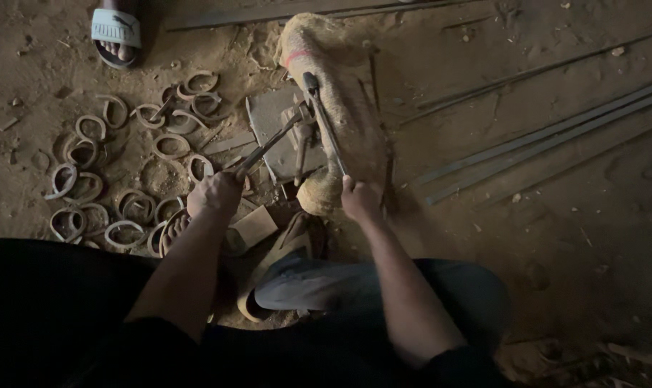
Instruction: The person sits on the floor and uses pliers to hold a metal ring on a makeshift anvil while another person strikes it with a hammer. The person repeatedly adjusts the ring and continues the shaping process.
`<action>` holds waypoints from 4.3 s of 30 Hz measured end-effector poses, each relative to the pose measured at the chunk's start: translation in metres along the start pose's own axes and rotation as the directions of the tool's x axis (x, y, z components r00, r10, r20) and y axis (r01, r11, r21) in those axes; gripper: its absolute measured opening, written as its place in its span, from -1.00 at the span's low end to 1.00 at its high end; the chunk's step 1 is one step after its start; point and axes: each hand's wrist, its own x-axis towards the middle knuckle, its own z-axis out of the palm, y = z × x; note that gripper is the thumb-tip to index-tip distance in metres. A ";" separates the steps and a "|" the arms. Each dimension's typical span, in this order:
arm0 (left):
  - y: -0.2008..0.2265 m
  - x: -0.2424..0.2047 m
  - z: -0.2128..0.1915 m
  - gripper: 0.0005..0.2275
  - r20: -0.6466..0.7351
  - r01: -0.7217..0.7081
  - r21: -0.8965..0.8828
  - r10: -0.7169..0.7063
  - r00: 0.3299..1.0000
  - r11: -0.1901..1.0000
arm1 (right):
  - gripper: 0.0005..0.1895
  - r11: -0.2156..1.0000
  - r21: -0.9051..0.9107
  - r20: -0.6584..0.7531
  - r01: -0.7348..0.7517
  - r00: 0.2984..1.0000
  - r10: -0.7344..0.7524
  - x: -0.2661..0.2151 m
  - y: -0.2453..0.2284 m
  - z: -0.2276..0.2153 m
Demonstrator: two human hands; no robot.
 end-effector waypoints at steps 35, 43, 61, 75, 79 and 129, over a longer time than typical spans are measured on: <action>0.013 -0.018 -0.013 -0.50 0.025 -0.003 -0.018 0.003 1.000 1.000 | -0.34 0.970 0.182 0.240 -0.159 0.964 0.113 -0.014 -0.024 -0.044; 0.014 -0.019 -0.015 -0.44 0.013 -0.023 -0.014 0.023 1.000 1.000 | -0.34 0.992 0.091 0.028 -0.091 0.996 0.089 -0.014 -0.025 -0.020; 0.012 -0.014 -0.003 -0.48 0.002 -0.025 0.040 0.025 1.000 0.999 | -0.36 0.953 0.270 0.076 -0.138 0.990 0.122 -0.016 -0.027 -0.004; 0.012 0.000 0.002 -0.44 -0.031 -0.030 0.072 0.033 0.999 0.997 | -0.34 0.950 0.306 0.045 -0.059 0.998 0.048 -0.008 -0.030 -0.037; 0.008 -0.003 0.007 -0.39 -0.001 -0.024 0.042 0.024 1.000 0.999 | -0.32 0.940 0.313 0.078 -0.138 0.990 0.119 -0.013 -0.023 -0.038; 0.011 -0.031 0.062 -0.43 0.038 0.024 -0.127 -0.020 0.999 0.992 | -0.33 0.957 0.268 0.119 -0.110 0.990 0.081 -0.015 -0.027 -0.025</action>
